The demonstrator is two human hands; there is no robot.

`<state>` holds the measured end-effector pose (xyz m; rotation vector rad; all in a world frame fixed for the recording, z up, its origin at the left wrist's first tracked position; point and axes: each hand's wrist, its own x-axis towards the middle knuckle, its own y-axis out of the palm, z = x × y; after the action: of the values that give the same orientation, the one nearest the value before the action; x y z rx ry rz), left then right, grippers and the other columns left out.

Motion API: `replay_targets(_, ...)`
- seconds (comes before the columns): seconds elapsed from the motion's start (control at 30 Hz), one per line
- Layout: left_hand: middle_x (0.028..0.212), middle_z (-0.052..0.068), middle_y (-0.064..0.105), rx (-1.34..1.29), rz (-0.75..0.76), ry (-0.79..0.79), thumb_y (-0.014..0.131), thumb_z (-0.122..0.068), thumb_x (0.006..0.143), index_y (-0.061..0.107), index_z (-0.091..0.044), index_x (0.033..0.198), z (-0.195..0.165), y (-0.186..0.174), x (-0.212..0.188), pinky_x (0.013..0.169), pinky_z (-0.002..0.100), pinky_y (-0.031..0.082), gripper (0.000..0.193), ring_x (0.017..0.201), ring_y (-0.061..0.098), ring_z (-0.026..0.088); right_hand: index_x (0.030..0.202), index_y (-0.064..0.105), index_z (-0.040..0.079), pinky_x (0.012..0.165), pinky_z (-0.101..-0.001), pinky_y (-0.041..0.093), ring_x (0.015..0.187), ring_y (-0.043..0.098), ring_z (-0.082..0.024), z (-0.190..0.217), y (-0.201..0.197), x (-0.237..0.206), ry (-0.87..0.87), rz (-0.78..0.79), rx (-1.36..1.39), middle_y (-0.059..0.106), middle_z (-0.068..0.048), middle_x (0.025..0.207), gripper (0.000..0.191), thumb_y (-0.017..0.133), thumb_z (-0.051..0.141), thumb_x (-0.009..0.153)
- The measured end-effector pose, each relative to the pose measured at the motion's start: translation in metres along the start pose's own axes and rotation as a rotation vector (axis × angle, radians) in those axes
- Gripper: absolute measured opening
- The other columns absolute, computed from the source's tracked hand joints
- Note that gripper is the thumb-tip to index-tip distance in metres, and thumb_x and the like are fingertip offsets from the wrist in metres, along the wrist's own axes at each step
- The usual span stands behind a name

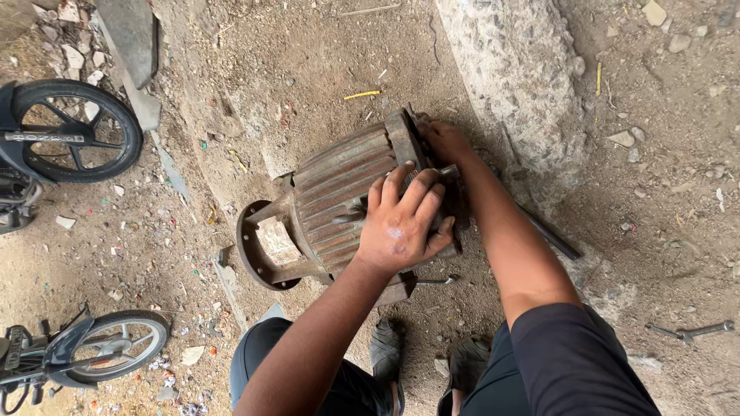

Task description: The person crouches on the ground working on a rusty electric motor pump housing. They hold the housing steady with one hand while using a spanner and a hammer to loosen and work on bolts and fittings, repositioning the unit and continuing to work on its parts with the wrench.

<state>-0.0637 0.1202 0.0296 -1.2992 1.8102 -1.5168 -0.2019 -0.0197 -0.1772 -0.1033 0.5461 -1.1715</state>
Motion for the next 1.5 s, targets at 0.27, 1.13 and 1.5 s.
replay_targets(0.27, 0.139, 0.008, 0.058, -0.005, -0.008, 0.007, 0.074, -0.040, 0.084, 0.065, -0.010, 0.125, -0.002, 0.000, 0.006, 0.110, 0.055, 0.040, 0.052, 0.134, 0.050, 0.038, 0.114, 0.074, 0.009, 0.093, -0.0451, 0.051, 0.105, 0.068, -0.037, 0.005, -0.013, 0.003, 0.103, 0.080, -0.143, 0.072, -0.021, 0.113, 0.052, 0.051, 0.055, 0.106)
replay_targets(1.13, 0.137, 0.007, 0.058, 0.089, 0.058, 0.016, 0.072, -0.041, 0.086, 0.066, -0.012, 0.123, -0.010, 0.003, 0.008, 0.104, 0.055, 0.043, 0.047, 0.134, 0.050, 0.038, 0.116, 0.067, 0.006, 0.092, -0.0464, 0.054, 0.109, 0.069, -0.037, 0.004, -0.022, -0.010, -0.224, 0.012, -0.078, 0.072, -0.019, 0.115, 0.038, 0.065, 0.041, 0.100)
replay_targets(1.5, 0.137, 0.006, 0.058, 0.074, 0.046, 0.004, 0.073, -0.041, 0.087, 0.065, -0.012, 0.124, -0.011, 0.004, 0.005, 0.105, 0.055, 0.042, 0.048, 0.135, 0.050, 0.038, 0.126, 0.067, 0.009, 0.099, -0.0466, 0.050, 0.116, 0.066, -0.040, -0.014, -0.011, 0.001, -0.253, -0.004, 0.004, 0.069, -0.020, 0.126, 0.045, 0.056, 0.046, 0.102)
